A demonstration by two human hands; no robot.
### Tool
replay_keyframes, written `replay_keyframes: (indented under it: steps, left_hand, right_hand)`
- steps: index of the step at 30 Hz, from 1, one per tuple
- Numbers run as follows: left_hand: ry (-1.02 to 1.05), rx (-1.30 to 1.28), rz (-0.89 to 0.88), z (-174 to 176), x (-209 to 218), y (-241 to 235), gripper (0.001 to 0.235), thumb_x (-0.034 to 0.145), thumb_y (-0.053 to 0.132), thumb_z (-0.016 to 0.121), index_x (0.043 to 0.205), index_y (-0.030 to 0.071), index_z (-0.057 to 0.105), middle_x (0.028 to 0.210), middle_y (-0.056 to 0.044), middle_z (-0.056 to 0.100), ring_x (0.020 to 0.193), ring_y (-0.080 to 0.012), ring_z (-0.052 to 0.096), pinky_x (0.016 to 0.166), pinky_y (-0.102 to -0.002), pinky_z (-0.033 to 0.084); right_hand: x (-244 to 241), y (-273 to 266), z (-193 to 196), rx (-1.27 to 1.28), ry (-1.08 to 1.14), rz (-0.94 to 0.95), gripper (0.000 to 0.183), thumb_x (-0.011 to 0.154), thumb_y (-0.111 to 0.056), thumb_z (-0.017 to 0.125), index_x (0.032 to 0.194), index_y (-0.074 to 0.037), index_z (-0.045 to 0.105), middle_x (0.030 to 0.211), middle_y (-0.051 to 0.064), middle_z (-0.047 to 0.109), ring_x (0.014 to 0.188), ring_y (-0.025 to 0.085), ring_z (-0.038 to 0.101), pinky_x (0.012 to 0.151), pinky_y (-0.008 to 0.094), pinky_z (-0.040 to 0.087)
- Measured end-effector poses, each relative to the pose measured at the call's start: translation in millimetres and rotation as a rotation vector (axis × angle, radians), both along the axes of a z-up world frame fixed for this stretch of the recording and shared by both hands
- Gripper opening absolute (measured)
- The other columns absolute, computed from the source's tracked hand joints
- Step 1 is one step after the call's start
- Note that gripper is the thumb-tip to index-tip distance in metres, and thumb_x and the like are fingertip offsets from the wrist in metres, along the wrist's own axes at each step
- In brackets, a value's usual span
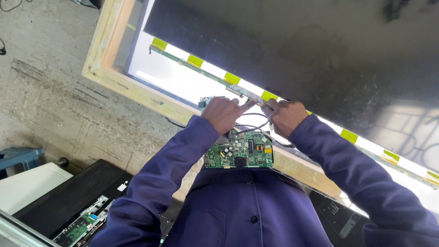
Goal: The person connects a ribbon cable to a green circuit board attached to a large flat-screen display. After securing the connection, the person presses along the bottom edge of the screen, and the display powers on to show a brand logo and a test pattern.
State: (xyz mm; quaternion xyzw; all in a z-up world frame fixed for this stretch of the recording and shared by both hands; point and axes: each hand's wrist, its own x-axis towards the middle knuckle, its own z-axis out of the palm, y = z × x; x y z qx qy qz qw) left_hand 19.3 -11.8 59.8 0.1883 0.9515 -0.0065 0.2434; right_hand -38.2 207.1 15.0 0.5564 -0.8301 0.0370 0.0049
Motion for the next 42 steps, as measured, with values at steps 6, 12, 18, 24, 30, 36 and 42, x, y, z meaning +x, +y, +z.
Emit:
replay_keyframes:
  steps: [6,12,18,24,30,36,42]
  left_hand:
    - [0.018,0.005,0.195,-23.5,6.0,-25.2,0.058,0.092,0.01,0.051,0.146,0.03,0.045,0.089,-0.002,0.07,0.066,-0.0149,0.065,0.06,-0.033,0.055]
    - [0.007,0.104,0.297,-38.3,12.7,-26.2,0.053,0.093,0.01,0.048,0.141,0.033,0.051,0.083,-0.004,0.071,0.068,-0.0186,0.068,0.062,-0.036,0.058]
    - [0.068,0.105,0.289,-25.0,8.7,-36.9,0.049,0.093,0.012,0.05,0.137,0.035,0.055,0.083,-0.004,0.072,0.07,-0.0218,0.07,0.063,-0.039,0.058]
    - [0.029,0.114,0.347,-25.8,11.6,-38.3,0.051,0.094,0.011,0.045,0.139,0.033,0.054,0.082,-0.006,0.073,0.073,-0.0228,0.071,0.065,-0.039,0.059]
    - [0.041,0.095,0.389,-1.1,13.4,-36.3,0.051,0.095,0.011,0.047,0.14,0.035,0.053,0.085,-0.009,0.075,0.077,-0.027,0.073,0.069,-0.042,0.061]
    - [0.104,0.168,0.398,-20.9,25.4,-37.9,0.055,0.095,0.01,0.049,0.145,0.035,0.046,0.082,-0.01,0.074,0.073,-0.0292,0.073,0.069,-0.044,0.06]
    - [0.201,0.348,0.545,-40.0,48.2,-48.6,0.042,0.097,0.016,0.049,0.134,0.034,0.058,0.069,-0.007,0.071,0.061,-0.028,0.07,0.061,-0.044,0.06]
  right_hand:
    - [1.6,0.0,-2.9,-0.009,-0.002,-0.026,0.028,0.073,-0.014,0.059,0.097,-0.016,0.074,0.089,0.004,0.065,0.064,0.019,0.069,0.05,0.031,0.053]
    - [0.9,-0.4,-9.3,-0.05,0.021,-0.03,0.03,0.074,-0.015,0.058,0.099,-0.017,0.074,0.088,0.004,0.064,0.063,0.019,0.067,0.049,0.032,0.052]
    - [4.1,0.0,-11.2,-0.049,0.004,-0.049,0.029,0.074,-0.015,0.057,0.098,-0.017,0.074,0.089,0.004,0.066,0.065,0.021,0.069,0.05,0.035,0.053]
    - [5.5,-0.5,-4.5,-0.024,-0.054,-0.077,0.029,0.078,-0.014,0.057,0.1,-0.018,0.074,0.092,0.004,0.066,0.065,0.02,0.069,0.05,0.033,0.054]
    - [14.6,2.0,4.2,-0.022,-0.121,-0.138,0.027,0.081,-0.012,0.059,0.102,-0.016,0.075,0.095,0.006,0.07,0.07,0.021,0.072,0.056,0.034,0.057]
    - [18.4,25.7,22.0,-0.181,-0.213,-0.351,0.02,0.084,-0.01,0.059,0.096,-0.015,0.075,0.078,0.002,0.067,0.063,0.023,0.069,0.054,0.033,0.053]
    - [50.3,65.0,24.5,-0.226,-0.401,-0.507,0.013,0.088,-0.018,0.065,0.096,-0.014,0.074,0.072,0.002,0.068,0.06,0.025,0.068,0.055,0.036,0.053]
